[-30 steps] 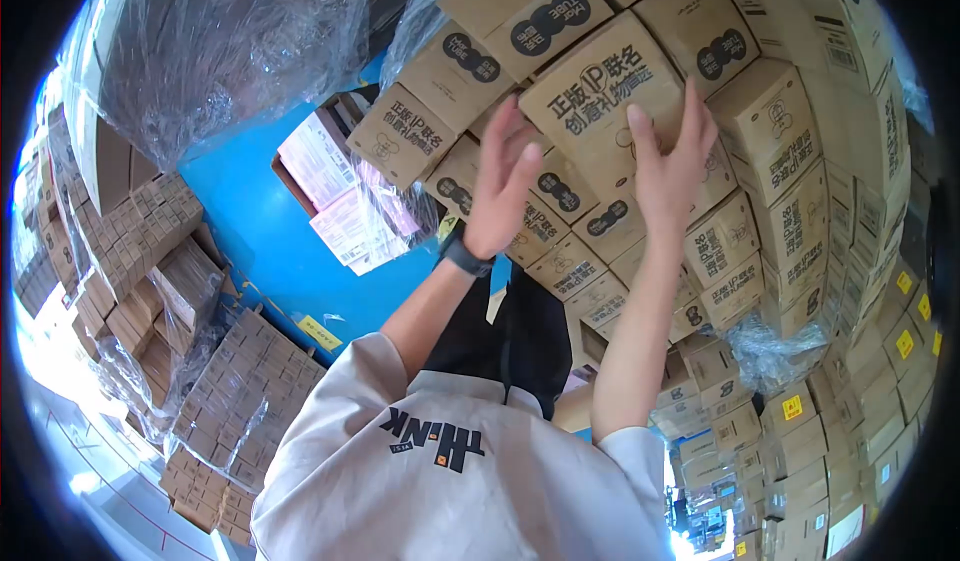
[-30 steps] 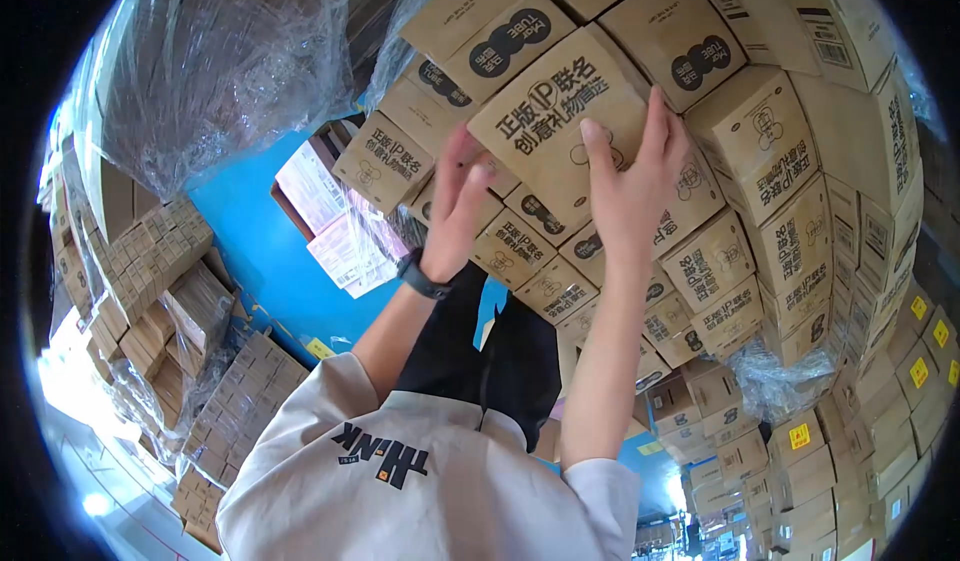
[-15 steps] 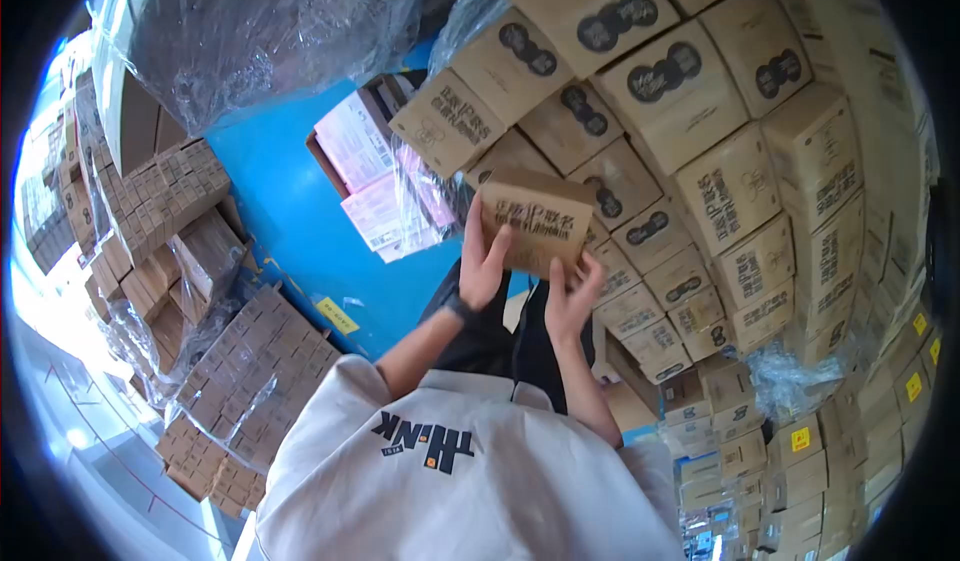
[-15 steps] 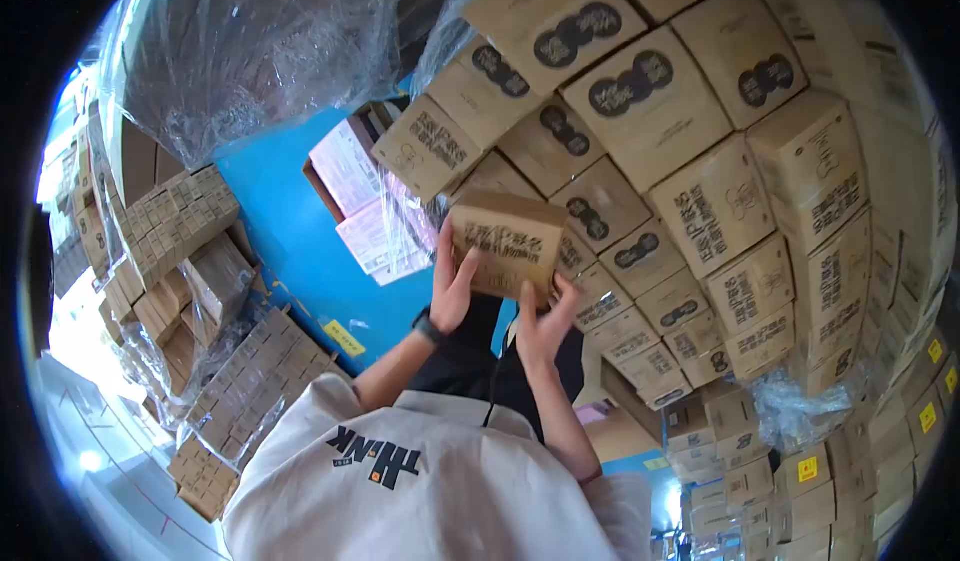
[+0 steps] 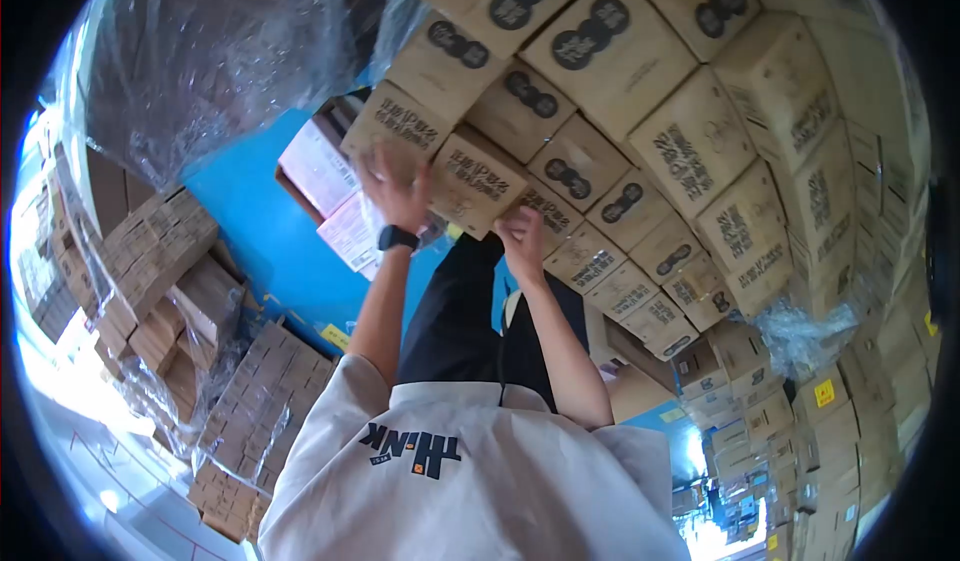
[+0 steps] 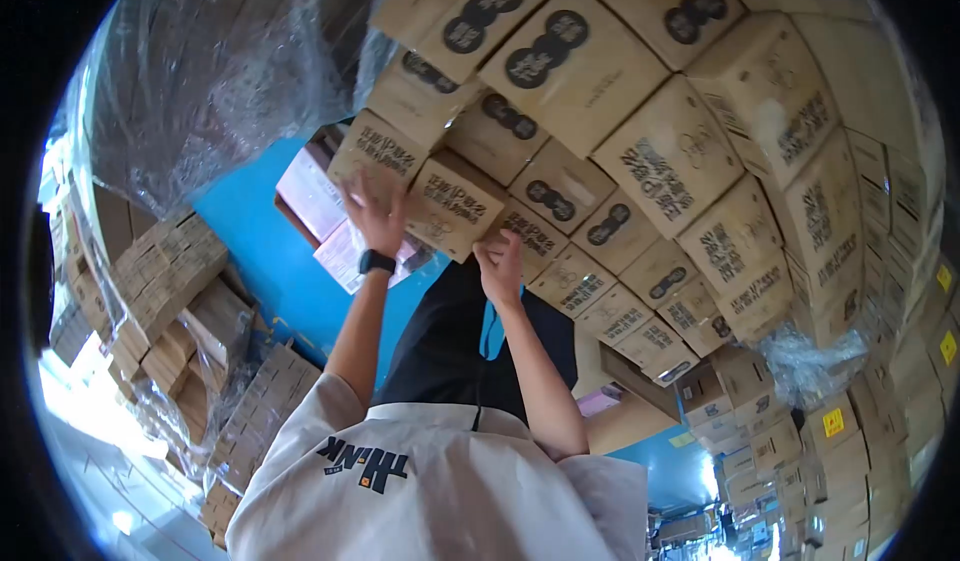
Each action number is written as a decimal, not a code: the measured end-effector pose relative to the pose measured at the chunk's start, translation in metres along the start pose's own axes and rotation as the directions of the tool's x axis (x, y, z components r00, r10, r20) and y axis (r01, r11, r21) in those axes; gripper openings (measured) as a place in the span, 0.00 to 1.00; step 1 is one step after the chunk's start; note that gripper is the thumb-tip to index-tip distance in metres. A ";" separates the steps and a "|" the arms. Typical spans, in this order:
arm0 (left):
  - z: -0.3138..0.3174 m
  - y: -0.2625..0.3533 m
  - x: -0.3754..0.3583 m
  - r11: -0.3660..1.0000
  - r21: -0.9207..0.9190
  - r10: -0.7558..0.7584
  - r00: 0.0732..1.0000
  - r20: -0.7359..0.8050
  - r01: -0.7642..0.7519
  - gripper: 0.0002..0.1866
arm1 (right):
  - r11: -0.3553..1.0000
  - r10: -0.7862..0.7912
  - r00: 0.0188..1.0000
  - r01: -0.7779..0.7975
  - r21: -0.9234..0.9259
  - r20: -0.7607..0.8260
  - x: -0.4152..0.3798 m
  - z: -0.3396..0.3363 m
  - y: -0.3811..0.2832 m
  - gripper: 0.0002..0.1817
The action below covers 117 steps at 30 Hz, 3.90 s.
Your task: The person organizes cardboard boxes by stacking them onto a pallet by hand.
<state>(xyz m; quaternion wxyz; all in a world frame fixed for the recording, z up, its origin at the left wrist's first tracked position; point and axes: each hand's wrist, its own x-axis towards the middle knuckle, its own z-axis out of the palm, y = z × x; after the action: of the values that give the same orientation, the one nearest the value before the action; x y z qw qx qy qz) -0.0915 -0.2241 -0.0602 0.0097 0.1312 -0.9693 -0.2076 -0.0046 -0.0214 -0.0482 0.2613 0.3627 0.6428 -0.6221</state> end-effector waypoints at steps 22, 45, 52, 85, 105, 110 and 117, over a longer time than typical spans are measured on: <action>-0.050 0.226 0.047 0.618 -0.783 0.150 0.988 0.026 -0.073 0.30 | 0.639 -0.641 0.616 0.097 -0.764 -0.458 0.032 -0.236 -0.303 0.43; -0.104 0.137 -0.109 0.655 -0.633 0.062 0.805 0.590 0.413 0.26 | 0.615 -0.117 0.980 0.198 0.763 -0.159 -0.047 -0.088 -0.052 0.28; -0.007 0.126 -0.049 0.634 -0.633 0.048 0.795 0.605 0.444 0.21 | 0.668 -0.085 0.857 0.427 0.610 -0.508 0.102 -0.066 -0.068 0.42; -0.027 0.240 -0.041 0.610 -0.758 0.626 0.726 0.285 -0.229 0.25 | 0.775 -0.276 0.676 0.577 0.258 -0.683 -0.070 -0.268 -0.132 0.27; 0.016 0.427 -0.047 0.519 -0.832 0.590 0.621 0.515 0.196 0.31 | 0.537 -0.010 0.479 0.743 0.399 -0.878 -0.052 -0.277 -0.170 0.38; -0.071 0.315 -0.116 0.629 -0.776 0.676 0.466 0.571 0.039 0.35 | 0.612 -0.183 0.590 0.695 0.379 -0.786 -0.141 -0.239 -0.071 0.34; -0.071 0.181 -0.159 0.480 -0.072 0.164 -0.008 0.986 0.874 0.35 | 0.735 -0.129 0.865 0.412 0.538 -0.485 -0.119 -0.204 0.078 0.27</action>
<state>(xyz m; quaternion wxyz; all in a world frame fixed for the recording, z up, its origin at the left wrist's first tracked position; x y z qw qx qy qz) 0.0217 -0.0525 0.0834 -0.6252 0.2380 -0.4393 -0.5996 0.1525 0.1610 0.0160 -0.1132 0.4520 0.4861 -0.7393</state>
